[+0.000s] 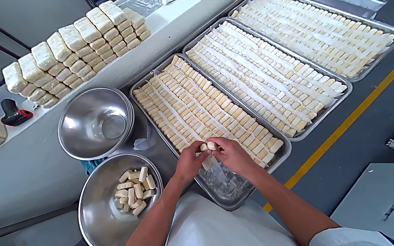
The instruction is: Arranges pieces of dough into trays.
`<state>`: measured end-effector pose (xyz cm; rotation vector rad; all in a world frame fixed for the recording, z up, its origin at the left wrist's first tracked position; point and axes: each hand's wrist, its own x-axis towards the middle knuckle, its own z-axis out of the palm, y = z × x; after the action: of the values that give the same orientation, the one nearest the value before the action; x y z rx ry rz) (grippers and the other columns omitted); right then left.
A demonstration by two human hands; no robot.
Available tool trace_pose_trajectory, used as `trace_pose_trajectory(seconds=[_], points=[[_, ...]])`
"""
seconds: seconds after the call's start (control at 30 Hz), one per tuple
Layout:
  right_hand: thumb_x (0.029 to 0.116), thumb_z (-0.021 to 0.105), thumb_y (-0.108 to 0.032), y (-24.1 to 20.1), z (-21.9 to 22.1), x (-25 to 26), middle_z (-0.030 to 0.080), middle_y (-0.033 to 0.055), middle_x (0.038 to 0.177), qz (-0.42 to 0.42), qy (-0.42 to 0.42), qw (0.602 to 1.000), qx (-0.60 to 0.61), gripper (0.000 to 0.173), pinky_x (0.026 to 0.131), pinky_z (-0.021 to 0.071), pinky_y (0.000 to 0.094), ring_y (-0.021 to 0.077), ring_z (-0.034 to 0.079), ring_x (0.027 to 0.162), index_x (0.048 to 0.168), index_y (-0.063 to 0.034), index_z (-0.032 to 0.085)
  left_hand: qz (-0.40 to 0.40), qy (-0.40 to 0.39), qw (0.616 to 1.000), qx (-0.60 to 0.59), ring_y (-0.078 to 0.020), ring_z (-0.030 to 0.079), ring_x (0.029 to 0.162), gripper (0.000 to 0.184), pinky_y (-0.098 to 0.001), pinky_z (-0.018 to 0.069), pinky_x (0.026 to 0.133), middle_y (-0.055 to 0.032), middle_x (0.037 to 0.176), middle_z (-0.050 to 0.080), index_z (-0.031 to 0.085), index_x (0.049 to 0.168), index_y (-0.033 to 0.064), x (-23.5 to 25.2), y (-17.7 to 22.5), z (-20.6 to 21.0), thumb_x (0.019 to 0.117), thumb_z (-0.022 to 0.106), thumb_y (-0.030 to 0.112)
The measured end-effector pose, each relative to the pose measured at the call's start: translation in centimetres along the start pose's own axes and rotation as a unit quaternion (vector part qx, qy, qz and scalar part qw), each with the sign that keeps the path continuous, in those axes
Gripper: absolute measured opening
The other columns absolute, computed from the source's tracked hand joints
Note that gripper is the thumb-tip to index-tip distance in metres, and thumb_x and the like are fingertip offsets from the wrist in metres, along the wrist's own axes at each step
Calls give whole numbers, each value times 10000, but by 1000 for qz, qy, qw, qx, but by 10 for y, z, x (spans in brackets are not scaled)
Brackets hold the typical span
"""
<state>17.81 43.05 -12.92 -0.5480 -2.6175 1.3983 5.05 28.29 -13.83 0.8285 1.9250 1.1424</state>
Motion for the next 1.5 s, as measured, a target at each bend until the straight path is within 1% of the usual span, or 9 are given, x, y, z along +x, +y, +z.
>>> trace_pose_trajectory(seconds=[0.17, 0.33, 0.47, 0.53, 0.7, 0.87, 1.07, 1.3, 1.5], points=[[931, 733, -84, -8, 8, -5, 672, 93, 1169, 59, 57, 991, 105, 374, 842, 616, 376, 189, 698, 989, 1288, -79, 624, -38, 68, 997, -8, -147, 695, 770, 313, -360, 593, 722, -55, 899, 714, 628, 1125, 50, -4, 0, 1, 952, 744, 282], [964, 598, -60, -21, -6, -3, 662, 117, 983, 202, 5, 884, 422, 256, 708, 581, 345, 181, 658, 787, 1219, -49, 598, -39, -107, 985, -127, -198, 657, 1146, 786, -420, 541, 999, -115, 1276, 665, 377, 1533, 80, -9, -4, -3, 882, 759, 301], [916, 646, -57, -24, -20, 6, 673, 105, 969, 139, 31, 956, 257, 264, 683, 574, 370, 195, 663, 788, 1180, -60, 625, -52, -139, 985, 90, -215, 695, 1079, 473, -486, 550, 991, -102, 1123, 726, 661, 1252, 65, -8, -1, 3, 881, 805, 320], [882, 742, -90, -21, -33, 9, 651, 110, 996, 107, 62, 985, 120, 336, 700, 553, 444, 231, 643, 823, 1199, -74, 635, -68, -100, 982, 147, -262, 704, 1012, 409, -545, 553, 937, -117, 1059, 728, 682, 1195, 69, -8, -6, -1, 916, 767, 356], [872, 739, -135, 0, -59, 12, 637, 63, 964, 26, 202, 974, 101, 247, 720, 538, 342, 156, 619, 827, 1089, -61, 647, -115, -15, 992, 42, -217, 721, 926, 418, -475, 593, 879, -110, 1010, 727, 637, 1224, 56, -14, -23, -16, 945, 746, 348], [906, 772, -290, 1, -25, 5, 584, 82, 1420, 10, -48, 996, 80, 597, 1064, 500, 477, 226, 572, 1291, 1437, -117, 561, -61, -79, 983, 156, -241, 682, 1055, 437, -512, 547, 968, -110, 1148, 696, 634, 1301, 88, -13, -3, -15, 954, 727, 337], [910, 757, -83, 14, 9, -7, 718, 89, 1076, 100, -25, 952, 290, 368, 831, 614, 340, 177, 713, 931, 1255, -36, 636, -73, -14, 996, -45, -208, 704, 934, 447, -413, 598, 847, -117, 1096, 710, 611, 1307, 54, -14, 5, -29, 917, 781, 191], [880, 825, -181, 7, 28, -13, 686, 93, 1025, 103, 99, 981, 128, 435, 788, 609, 379, 183, 700, 886, 1223, -56, 590, -99, 89, 991, 32, -170, 699, 775, 389, -399, 592, 743, -69, 935, 735, 666, 1246, 100, -12, 4, -14, 915, 790, 264], [776, 614, -57, 19, 12, -22, 663, 78, 1082, 96, 99, 944, 298, 433, 780, 566, 366, 170, 653, 942, 1209, -64, 613, -58, 86, 995, -9, -188, 707, 926, 374, -398, 595, 830, -91, 1079, 721, 651, 1266, 82, -16, 11, -21, 926, 771, 178]])
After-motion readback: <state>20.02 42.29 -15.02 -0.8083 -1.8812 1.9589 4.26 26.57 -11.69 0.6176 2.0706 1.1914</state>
